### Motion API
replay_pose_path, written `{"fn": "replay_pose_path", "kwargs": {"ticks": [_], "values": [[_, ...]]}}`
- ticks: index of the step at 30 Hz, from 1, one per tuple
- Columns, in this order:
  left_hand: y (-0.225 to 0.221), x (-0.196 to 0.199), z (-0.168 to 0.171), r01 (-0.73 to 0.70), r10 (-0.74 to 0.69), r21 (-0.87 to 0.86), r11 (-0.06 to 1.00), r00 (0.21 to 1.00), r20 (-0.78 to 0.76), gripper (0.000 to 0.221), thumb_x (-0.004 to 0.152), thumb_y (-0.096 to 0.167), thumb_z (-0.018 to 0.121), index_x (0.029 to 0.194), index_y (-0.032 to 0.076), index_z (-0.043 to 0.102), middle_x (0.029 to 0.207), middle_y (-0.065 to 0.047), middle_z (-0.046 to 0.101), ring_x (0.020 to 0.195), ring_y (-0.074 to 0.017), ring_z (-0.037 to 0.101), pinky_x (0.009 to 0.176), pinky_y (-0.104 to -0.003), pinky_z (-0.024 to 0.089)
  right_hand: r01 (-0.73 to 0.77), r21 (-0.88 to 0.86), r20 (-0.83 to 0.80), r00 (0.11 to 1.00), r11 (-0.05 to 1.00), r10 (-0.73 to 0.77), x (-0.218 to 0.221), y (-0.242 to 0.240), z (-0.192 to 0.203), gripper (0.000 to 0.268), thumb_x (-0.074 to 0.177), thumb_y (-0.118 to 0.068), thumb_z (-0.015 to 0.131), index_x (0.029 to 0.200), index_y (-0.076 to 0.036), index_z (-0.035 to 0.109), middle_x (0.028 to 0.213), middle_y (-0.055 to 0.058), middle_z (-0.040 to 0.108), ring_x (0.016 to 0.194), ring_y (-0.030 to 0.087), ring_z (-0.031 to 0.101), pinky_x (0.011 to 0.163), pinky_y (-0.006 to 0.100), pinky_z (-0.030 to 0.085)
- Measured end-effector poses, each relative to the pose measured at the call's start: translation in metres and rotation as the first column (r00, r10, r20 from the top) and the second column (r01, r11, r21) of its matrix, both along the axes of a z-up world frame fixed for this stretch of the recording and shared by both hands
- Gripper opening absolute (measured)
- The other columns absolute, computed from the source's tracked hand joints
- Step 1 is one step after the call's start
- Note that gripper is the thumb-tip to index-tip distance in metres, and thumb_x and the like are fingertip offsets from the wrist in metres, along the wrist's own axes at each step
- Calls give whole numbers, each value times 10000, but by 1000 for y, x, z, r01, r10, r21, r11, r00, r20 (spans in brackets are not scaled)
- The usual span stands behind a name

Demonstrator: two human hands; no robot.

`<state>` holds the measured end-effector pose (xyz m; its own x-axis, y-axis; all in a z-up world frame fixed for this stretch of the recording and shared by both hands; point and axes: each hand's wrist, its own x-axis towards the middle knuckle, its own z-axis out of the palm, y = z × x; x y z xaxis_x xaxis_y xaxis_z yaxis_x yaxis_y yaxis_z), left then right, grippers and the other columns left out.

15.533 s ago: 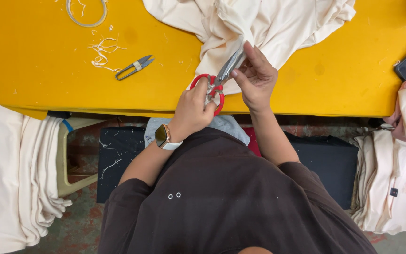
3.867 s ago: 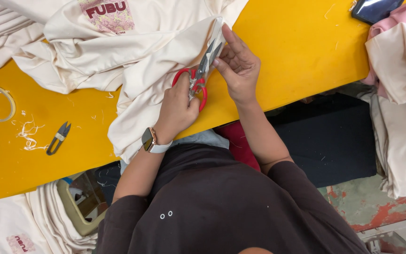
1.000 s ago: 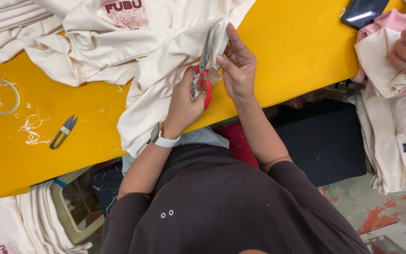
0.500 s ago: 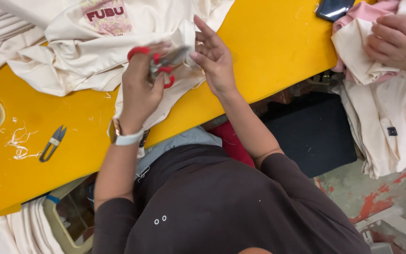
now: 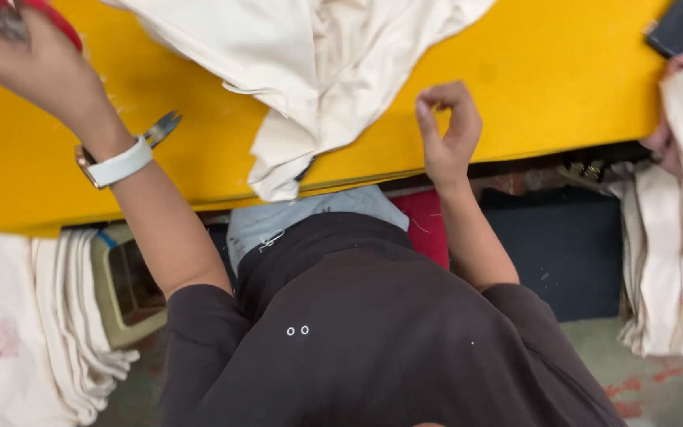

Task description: Trimming loose threads from finished t-shirts using scissors on a work table.

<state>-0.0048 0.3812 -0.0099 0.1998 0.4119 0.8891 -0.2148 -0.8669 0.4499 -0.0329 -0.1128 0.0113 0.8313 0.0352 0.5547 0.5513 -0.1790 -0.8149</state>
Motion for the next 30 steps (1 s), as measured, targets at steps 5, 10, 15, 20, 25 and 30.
{"fn": "replay_pose_path", "kwargs": {"ticks": [5, 10, 15, 20, 25, 30], "values": [[-16, -101, 27, 296, -329, -172, 940, 919, -216, 354, 873, -201, 561, 1159, 7, 581, 1007, -220, 716, 912, -334, 723, 875, -419, 566, -547, -455, 38, 776, 702, 629, -46, 58, -8, 271, 1021, -327, 685, 1173, -103, 698, 991, 104, 699, 880, 301, 662, 787, 388, 492], [-45, -103, 21, 329, -351, -145, 933, 750, -561, 270, 883, -132, 622, 1106, 19, 638, 1037, -152, 722, 900, -315, 689, 764, -402, 509, -207, -817, 73, 889, 538, 452, -61, 99, -53, 707, 889, -650, 702, 1366, -145, 573, 1274, 114, 545, 1067, 336, 516, 872, 453, 390], [-49, -38, -7, 381, -100, 236, 894, 683, -724, 298, 762, -25, 739, 1018, 97, 647, 908, -104, 688, 856, -388, 600, 749, -425, 360, -153, -675, 153, 928, 722, 340, -55, 105, -49, 278, 798, -103, 732, 1072, -136, 692, 1080, 53, 599, 915, 314, 497, 741, 430, 386], [-33, 13, -34, 393, -38, 305, 867, 663, -747, 281, 784, 83, 688, 1060, 128, 708, 968, -106, 765, 891, -391, 677, 687, -504, 400, -197, 206, -424, 865, 959, 269, -16, 41, -62, 130, 1034, -194, 672, 1137, -119, 699, 1133, -27, 702, 1085, 104, 628, 1035, 291, 492], [-32, -1, -3, 427, -581, -394, 814, 588, -563, 206, 908, 19, 706, 1056, 110, 594, 884, -76, 651, 749, -271, 579, 618, -389, 437, -313, 595, -188, 841, 740, 507, 78, -72, -15, 146, 1141, -213, 546, 1284, -185, 551, 1252, -14, 607, 1192, 149, 590, 1013, 312, 479], [-38, -22, 7, 452, -801, -865, 217, 589, 106, 250, 1019, -86, 708, 985, 116, 565, 897, 11, 502, 726, -141, 507, 567, -309, 458, -121, 466, -59, 984, 876, 168, 143, -152, -37, 360, 1261, -81, 614, 1557, -260, 514, 1524, 15, 619, 1279, 255, 560, 1026, 478, 364]]}}
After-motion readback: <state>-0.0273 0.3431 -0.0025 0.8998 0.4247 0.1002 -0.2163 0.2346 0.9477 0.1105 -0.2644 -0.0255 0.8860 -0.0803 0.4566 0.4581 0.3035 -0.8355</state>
